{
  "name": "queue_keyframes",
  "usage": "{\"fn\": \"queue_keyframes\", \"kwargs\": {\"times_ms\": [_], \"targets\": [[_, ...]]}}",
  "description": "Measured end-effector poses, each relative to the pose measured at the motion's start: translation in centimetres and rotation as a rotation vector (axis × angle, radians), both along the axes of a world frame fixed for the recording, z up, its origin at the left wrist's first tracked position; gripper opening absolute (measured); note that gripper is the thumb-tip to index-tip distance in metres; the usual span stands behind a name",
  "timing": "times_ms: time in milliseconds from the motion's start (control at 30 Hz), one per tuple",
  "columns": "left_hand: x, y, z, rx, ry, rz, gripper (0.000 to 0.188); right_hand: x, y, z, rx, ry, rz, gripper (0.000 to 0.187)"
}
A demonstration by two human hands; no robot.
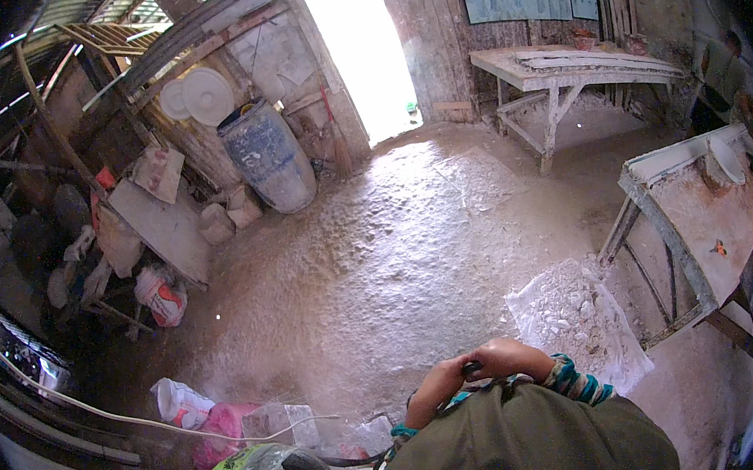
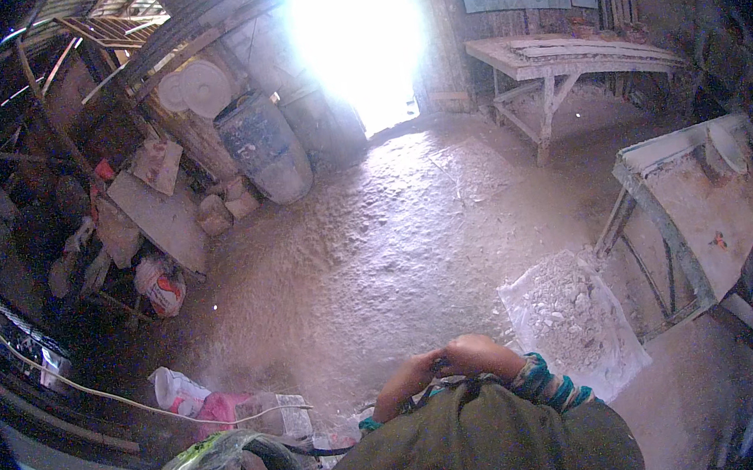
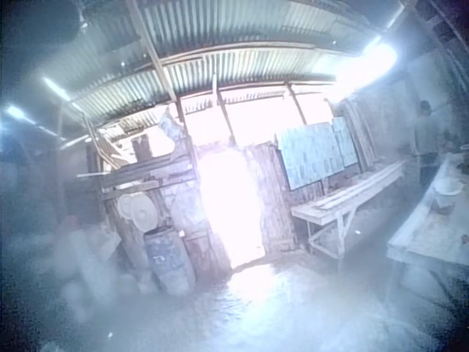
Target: The person handles a long black rubber strip, folds and aligns it, then uses scissors to cut it into multiple short pieces. The cut pieces are placed on a nearby workbench. A second person works at a separate table in the background.
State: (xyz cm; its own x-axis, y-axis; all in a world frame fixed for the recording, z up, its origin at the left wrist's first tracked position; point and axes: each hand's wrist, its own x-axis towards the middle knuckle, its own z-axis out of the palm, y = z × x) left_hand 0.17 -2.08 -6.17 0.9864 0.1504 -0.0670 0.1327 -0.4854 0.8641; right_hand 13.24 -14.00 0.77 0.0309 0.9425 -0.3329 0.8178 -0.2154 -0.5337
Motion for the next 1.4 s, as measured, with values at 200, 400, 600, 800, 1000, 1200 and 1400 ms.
{"fn": "queue_keyframes", "kwargs": {"times_ms": [200,400,600,800,1000,1200,1400], "targets": [[-0.1,1.5,-1.4,0.113,-0.009,0.111,0.022,0.4,0.1,0.0,0.183,0.102,-0.062,0.043],[-1.4,3.0,2.9,0.236,0.036,0.309,0.02,0.9,-0.1,2.7,0.217,0.263,-0.287,0.043],[-1.9,3.7,4.0,0.094,0.02,0.393,0.02,2.3,-1.0,2.3,0.255,0.54,-0.47,0.036],[-1.7,2.5,6.8,-0.093,0.022,0.385,0.02,2.0,-1.2,2.0,0.4,0.954,-0.513,0.032],[-1.5,1.9,7.8,-0.157,0.141,0.232,0.021,0.7,-0.8,1.9,0.514,1.17,-0.504,0.028],[-1.8,1.6,6.6,-0.397,0.046,0.256,0.02,-0.4,-0.5,1.0,0.569,1.256,-0.48,0.025],[-2.1,1.4,6.9,-0.462,0.049,0.3,0.016,-0.6,-0.4,1.6,0.465,1.212,-0.378,0.024]]}}
